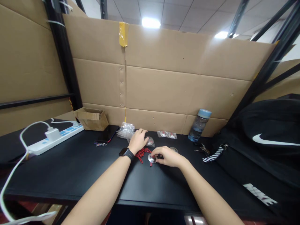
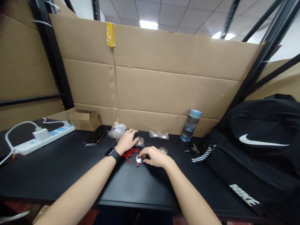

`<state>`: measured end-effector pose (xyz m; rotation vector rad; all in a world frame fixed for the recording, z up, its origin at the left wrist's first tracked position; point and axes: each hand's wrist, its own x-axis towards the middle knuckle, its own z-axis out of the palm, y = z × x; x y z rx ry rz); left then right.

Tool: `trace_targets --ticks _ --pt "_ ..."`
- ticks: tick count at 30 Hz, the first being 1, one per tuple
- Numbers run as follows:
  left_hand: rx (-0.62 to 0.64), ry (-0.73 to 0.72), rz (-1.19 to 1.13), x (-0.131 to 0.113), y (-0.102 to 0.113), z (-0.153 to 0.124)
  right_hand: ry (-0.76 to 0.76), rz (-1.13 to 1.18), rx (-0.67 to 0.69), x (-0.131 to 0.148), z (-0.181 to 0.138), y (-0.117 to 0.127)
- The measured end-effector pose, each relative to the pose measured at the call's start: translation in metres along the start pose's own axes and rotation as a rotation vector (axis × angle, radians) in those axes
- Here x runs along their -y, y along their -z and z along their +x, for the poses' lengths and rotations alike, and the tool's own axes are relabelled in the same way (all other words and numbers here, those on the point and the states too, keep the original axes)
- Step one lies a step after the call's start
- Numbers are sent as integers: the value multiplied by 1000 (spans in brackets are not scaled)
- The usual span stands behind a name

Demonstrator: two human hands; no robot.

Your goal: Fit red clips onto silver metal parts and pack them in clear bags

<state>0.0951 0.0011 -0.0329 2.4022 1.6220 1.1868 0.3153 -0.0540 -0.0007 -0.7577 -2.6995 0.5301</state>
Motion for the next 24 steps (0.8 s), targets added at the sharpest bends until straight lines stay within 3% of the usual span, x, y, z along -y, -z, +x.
trace_targets --ticks 3,8,11,15,20,24 --pt "-31 -29 -42 -10 11 0 -41 -20 -38 -2 1 -3" --pt "179 -158 -232 -24 30 1 -149 57 -162 -9 0 -3" --pt "207 -138 -337 -31 38 0 -212 307 -348 -15 -2 2" --pt "311 -106 -644 -41 40 -1 -252 666 -592 -15 1 7" --pt "200 -42 -829 -52 35 1 -213 874 -638 0 8 3" --pt "219 3 -896 -56 33 0 -227 922 -676 7 10 -2"
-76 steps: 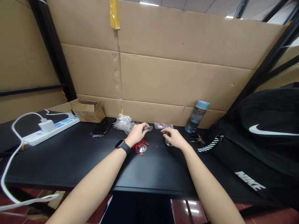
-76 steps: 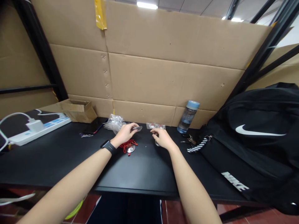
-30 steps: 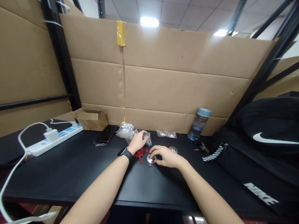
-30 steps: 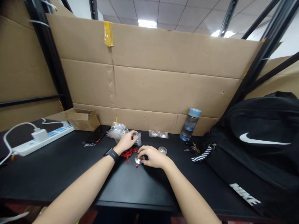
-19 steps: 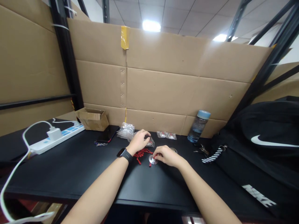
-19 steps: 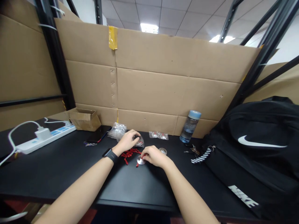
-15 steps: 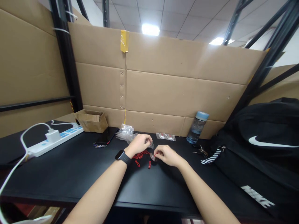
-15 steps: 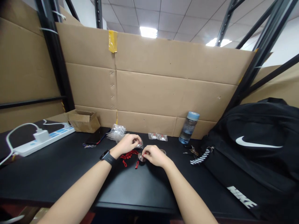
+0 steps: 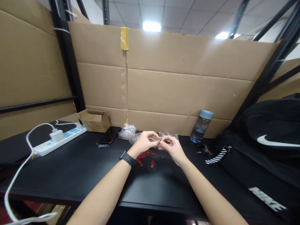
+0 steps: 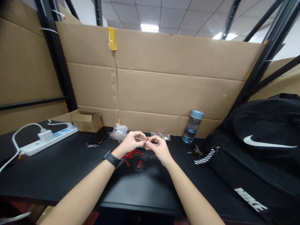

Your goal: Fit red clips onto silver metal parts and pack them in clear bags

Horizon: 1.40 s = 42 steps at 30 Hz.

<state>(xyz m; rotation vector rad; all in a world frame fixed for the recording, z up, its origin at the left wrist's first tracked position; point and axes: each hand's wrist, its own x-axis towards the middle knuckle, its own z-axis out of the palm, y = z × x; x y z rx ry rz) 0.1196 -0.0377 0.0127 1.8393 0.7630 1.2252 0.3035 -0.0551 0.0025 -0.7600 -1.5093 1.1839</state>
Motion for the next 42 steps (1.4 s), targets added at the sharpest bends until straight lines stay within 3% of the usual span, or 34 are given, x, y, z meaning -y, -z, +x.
trace_targets --ticks 3,6,12,15,18,24,29,35,42 --pt "26 -14 96 -1 1 -2 -1 -18 15 -3 0 0" --pt "45 -34 349 1 12 -3 28 -140 18 -4 3 9" --pt "385 115 687 10 45 -7 119 -880 86 -1 10 58" --pt "379 102 716 7 46 -10 39 -1013 125 -4 11 79" --pt "353 36 722 3 29 -14 -35 -1039 176 -10 11 87" --pt "526 118 888 8 -1 -19 -43 -1034 205 -18 13 90" --pt "548 110 849 15 12 -15 -90 -942 246 -18 14 99" --pt "568 -6 748 24 17 -11 -121 -963 282 -10 12 103" --pt "499 75 714 20 32 -11 -159 -972 304 -12 11 106"
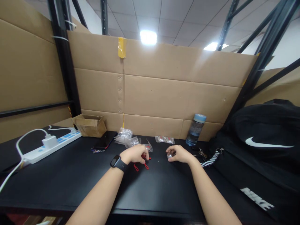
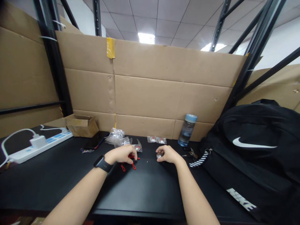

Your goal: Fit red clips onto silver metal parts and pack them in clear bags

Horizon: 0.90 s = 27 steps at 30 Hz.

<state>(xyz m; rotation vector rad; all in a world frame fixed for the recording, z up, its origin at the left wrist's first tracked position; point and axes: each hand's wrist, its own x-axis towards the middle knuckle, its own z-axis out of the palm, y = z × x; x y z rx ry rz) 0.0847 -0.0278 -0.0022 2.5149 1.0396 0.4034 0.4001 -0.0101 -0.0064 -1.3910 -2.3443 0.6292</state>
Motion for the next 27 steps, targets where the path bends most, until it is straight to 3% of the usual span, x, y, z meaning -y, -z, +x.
trace_targets --ticks 5,8,11,13,16,19,24,27 --pt "71 111 -13 15 17 -15 -2 33 20 -1 1 0" --pt "59 199 6 22 15 -17 6 43 30 -3 1 0" --pt "27 189 40 22 9 -12 8 34 28 -4 1 0" --pt "-38 123 39 19 5 -7 9 30 34 -4 1 0" --pt "-257 30 -17 16 -1 1 9 36 26 -3 1 -2" --pt "-409 33 -4 15 -10 8 36 8 -68 2 3 -7" --pt "-314 9 151 11 -25 16 189 -44 -253 19 8 -19" --pt "-375 21 207 5 -30 20 263 -62 -298 31 10 -26"
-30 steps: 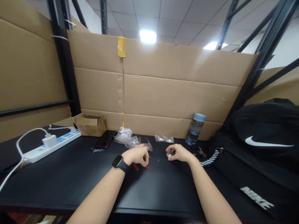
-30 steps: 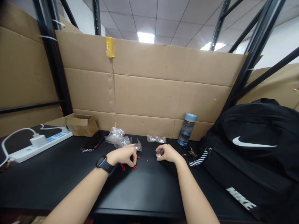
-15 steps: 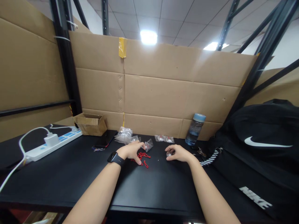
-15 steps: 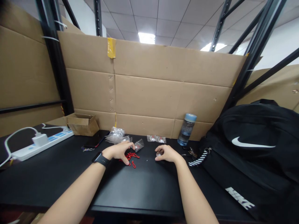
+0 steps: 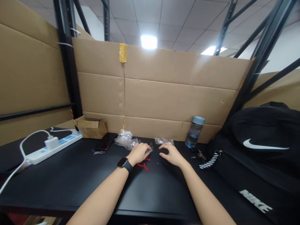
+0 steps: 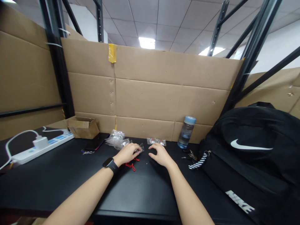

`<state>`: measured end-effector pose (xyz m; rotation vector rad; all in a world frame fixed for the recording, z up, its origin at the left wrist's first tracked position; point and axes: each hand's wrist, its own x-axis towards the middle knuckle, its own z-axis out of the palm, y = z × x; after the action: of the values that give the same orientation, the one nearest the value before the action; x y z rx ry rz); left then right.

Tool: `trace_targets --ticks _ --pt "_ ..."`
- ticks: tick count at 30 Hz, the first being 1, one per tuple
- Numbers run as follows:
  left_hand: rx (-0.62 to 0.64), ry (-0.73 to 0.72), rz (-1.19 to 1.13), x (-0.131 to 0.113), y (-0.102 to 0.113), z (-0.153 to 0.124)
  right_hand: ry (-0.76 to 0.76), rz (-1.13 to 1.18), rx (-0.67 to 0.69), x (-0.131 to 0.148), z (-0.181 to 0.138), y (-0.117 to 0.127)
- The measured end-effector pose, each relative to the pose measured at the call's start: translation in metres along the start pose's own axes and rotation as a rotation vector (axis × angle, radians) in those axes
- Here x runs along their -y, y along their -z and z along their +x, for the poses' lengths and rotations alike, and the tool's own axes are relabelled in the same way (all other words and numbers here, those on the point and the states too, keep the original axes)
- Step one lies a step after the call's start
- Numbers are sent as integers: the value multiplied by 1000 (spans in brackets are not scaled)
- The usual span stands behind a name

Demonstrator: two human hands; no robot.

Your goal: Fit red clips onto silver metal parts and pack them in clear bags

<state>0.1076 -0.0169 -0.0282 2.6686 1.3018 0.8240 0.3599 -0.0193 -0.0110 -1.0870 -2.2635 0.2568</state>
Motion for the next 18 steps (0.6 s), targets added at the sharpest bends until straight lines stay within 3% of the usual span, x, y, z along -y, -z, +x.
trace_targets --ticks 4,8,13,18 --pt "-128 -20 -146 -8 2 4 48 7 -33 11 2 -10" --pt "-232 4 -446 -17 6 8 23 168 -76 17 3 -21" --pt "-155 -4 -1073 -25 4 13 -14 484 -146 21 5 -24" --pt "-210 61 -1336 -34 7 14 -73 704 -125 25 5 -13"
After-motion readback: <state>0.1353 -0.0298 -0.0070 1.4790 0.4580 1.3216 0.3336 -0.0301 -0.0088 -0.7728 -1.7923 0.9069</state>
